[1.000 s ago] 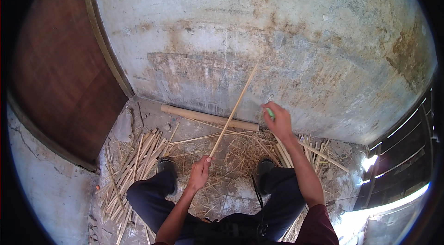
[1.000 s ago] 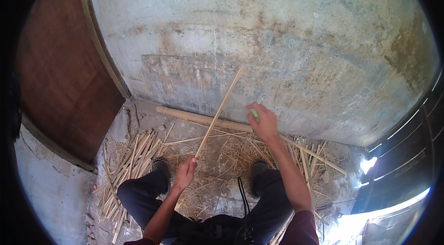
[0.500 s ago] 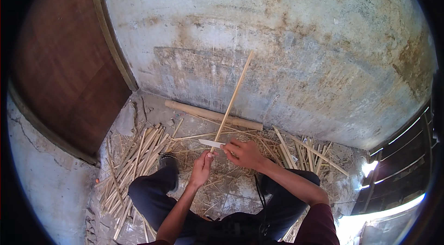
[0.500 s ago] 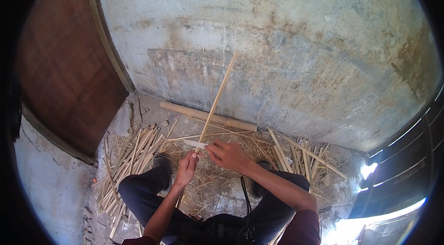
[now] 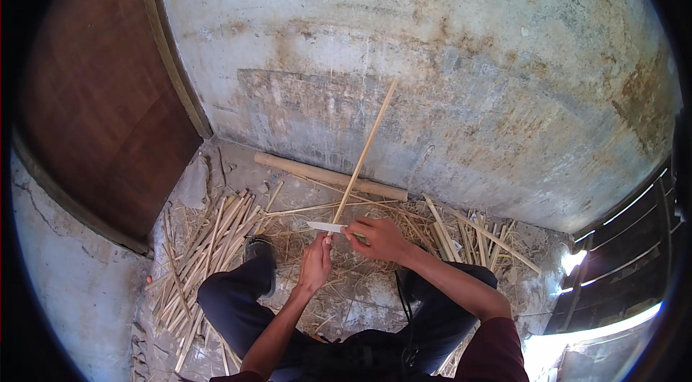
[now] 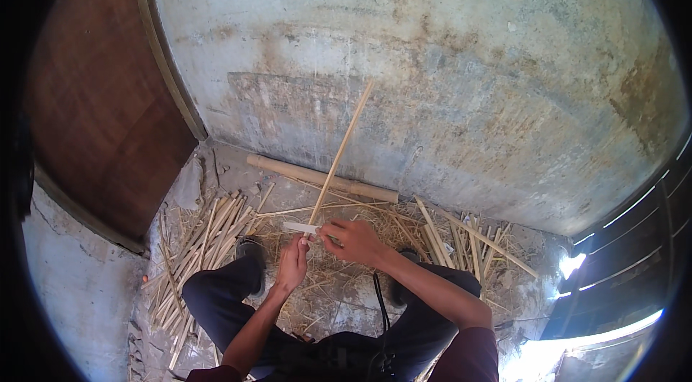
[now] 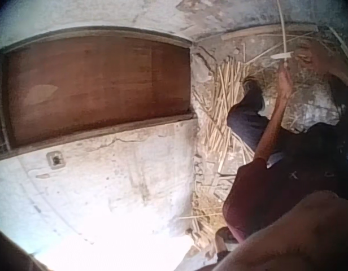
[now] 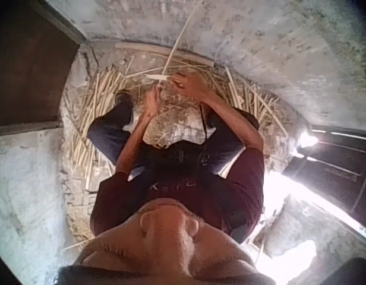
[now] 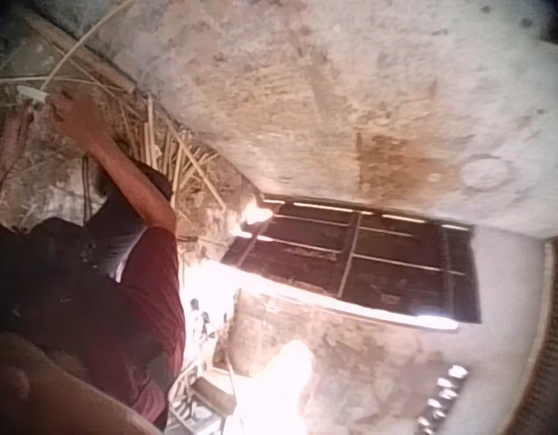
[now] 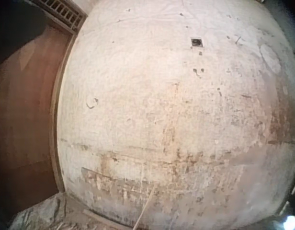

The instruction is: The person whittles a long strip of wood using a small knife, shaving off thin pieces while holding the wood against their leg.

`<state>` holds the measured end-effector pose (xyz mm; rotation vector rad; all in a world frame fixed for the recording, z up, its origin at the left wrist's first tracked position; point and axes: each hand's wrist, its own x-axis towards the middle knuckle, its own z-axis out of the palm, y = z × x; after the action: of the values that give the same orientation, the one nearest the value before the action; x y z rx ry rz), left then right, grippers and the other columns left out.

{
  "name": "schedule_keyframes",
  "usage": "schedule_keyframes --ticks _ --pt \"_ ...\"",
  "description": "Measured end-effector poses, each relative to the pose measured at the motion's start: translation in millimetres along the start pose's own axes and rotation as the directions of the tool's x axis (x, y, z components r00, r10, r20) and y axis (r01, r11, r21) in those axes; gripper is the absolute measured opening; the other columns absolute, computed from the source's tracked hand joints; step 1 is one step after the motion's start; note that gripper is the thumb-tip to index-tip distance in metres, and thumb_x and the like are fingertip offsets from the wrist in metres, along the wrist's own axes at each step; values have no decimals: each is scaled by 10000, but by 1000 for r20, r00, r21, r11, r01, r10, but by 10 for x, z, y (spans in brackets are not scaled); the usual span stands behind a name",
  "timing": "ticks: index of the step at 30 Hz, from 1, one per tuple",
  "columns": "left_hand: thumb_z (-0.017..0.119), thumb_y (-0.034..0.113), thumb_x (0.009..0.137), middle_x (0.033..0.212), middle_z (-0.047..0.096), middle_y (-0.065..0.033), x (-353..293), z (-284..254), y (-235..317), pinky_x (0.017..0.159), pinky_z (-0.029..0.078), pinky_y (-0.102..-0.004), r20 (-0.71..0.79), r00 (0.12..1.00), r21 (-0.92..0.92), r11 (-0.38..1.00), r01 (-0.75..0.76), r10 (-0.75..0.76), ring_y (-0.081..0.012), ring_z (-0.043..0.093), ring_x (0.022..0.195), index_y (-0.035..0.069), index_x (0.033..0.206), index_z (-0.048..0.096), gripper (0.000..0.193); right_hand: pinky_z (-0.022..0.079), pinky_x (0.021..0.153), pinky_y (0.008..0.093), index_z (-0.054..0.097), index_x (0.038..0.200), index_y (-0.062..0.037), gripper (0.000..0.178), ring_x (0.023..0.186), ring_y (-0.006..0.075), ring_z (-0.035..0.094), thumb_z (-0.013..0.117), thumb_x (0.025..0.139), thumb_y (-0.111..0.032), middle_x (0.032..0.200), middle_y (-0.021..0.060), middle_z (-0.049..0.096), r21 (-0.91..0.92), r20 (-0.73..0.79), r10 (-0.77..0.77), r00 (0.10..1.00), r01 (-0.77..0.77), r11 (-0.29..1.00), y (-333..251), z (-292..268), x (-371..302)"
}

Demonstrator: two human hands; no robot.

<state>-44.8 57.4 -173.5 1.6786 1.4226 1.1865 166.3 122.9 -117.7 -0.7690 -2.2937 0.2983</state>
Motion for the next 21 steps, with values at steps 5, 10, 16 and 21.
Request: schedule_keyframes --ticks 5,10,16,21 --pt "378 261 1168 734 554 -138 -12 28 -9 642 445 -434 -11 1000 14 1000 14 -14 -277 540 625 25 1172 624 340 512 490 394 707 999 -156 83 588 245 667 726 919 -170 805 29 669 -90 63 3 998 3 996 -15 -53 -8" --pt "407 223 1159 806 625 -219 -65 8 45 687 498 -474 61 993 68 993 95 -99 -391 650 713 -7 1172 611 308 520 515 406 721 998 -154 83 599 253 674 729 916 -153 817 45 693 -82 -51 115 992 -118 990 241 -370 108" --pt "407 231 1163 790 629 -230 -104 117 -4 690 505 -483 79 995 68 996 51 -57 -398 654 701 8 1174 620 309 554 589 393 768 1013 -106 121 689 277 726 742 898 -80 893 70 761 -154 -230 200 953 -238 959 537 -710 194" --pt "410 223 1162 865 679 -259 -128 140 92 711 519 -490 136 986 86 993 85 -96 -428 689 759 10 1176 622 301 539 585 427 762 1021 -139 128 681 333 696 736 899 -113 865 88 733 -121 -340 230 912 -285 951 715 -902 219"
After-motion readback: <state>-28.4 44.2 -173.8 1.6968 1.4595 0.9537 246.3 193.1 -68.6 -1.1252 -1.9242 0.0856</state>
